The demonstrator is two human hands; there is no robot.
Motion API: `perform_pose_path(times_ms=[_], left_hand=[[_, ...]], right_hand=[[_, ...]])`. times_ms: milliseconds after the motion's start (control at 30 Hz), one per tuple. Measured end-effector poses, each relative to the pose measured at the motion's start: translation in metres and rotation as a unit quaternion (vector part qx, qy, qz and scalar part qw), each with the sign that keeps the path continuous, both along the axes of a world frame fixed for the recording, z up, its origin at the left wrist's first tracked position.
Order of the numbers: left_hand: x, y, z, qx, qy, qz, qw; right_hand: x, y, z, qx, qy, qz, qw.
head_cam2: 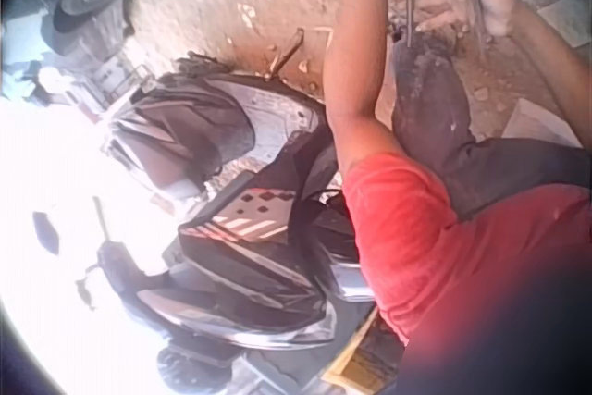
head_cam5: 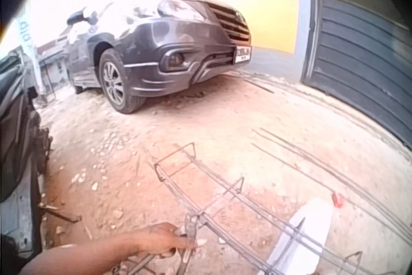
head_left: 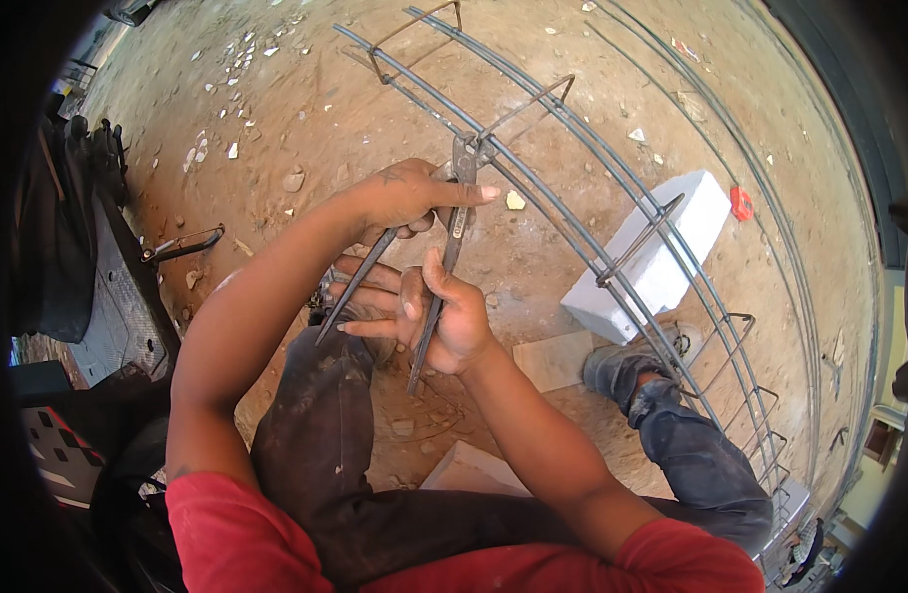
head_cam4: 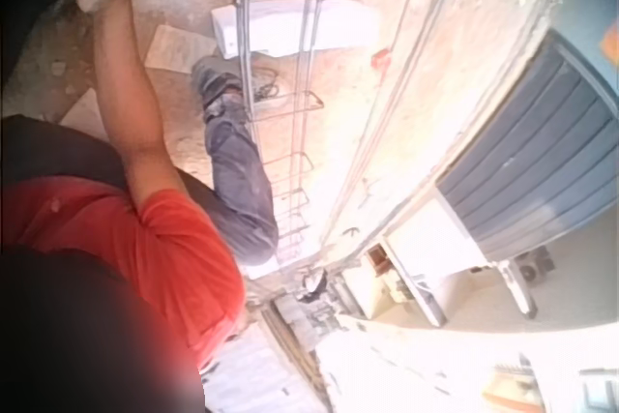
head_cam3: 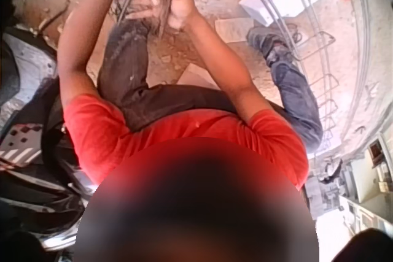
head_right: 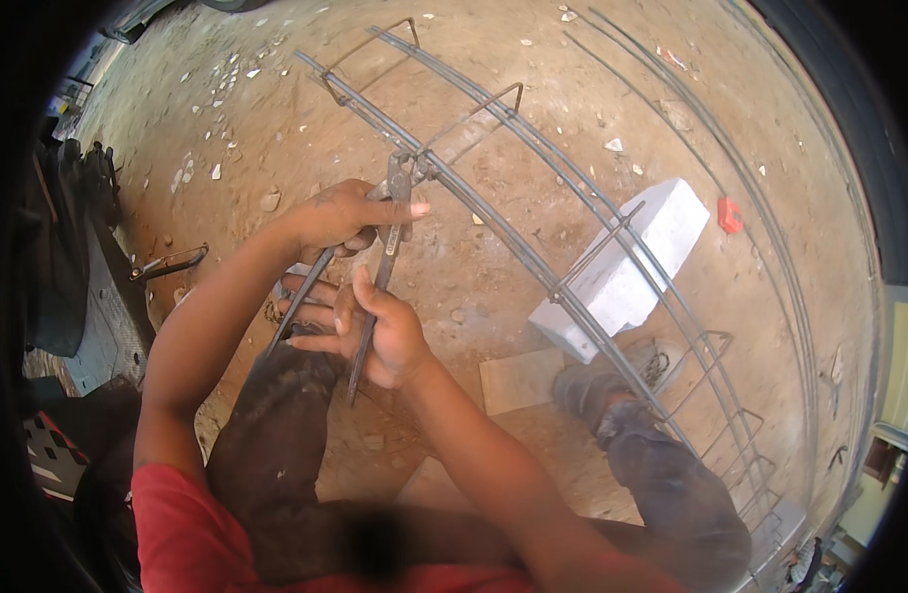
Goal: The person assembles a rebar cage by tying intersecting steel bars with wire using pliers. They repeatedly wrap wire around bar intersections and twist it tight, moving along the cage to secure multiple joints.
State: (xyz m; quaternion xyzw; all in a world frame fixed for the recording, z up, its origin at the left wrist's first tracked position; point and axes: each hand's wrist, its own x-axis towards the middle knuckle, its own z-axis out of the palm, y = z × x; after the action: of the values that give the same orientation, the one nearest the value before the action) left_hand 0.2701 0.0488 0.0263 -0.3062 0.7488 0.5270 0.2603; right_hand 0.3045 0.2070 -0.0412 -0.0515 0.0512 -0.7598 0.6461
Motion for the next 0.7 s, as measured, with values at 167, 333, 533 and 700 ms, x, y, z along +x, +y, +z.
perform_pose_path(times_ms=[167, 333, 533, 700], left_hand=[[0.009, 0.007, -0.003, -0.044, 0.016, -0.022, 0.999], [0.047, 0.033, 0.028, -0.143, 0.073, -0.089, 0.983], [0.079, 0.073, 0.143, -0.389, 0.12, -0.216, 0.887], [0.111, 0.13, 0.266, -0.395, 0.273, -0.127, 0.868]], right_hand=[[0.017, 0.011, 0.005, 0.15, 0.013, 0.035, 0.988], [0.02, 0.054, 0.016, 0.406, 0.315, 0.041, 0.857], [-0.03, 0.136, 0.116, 0.395, 0.673, 0.025, 0.625], [-0.036, 0.212, 0.254, 0.345, 0.815, -0.063, 0.461]])
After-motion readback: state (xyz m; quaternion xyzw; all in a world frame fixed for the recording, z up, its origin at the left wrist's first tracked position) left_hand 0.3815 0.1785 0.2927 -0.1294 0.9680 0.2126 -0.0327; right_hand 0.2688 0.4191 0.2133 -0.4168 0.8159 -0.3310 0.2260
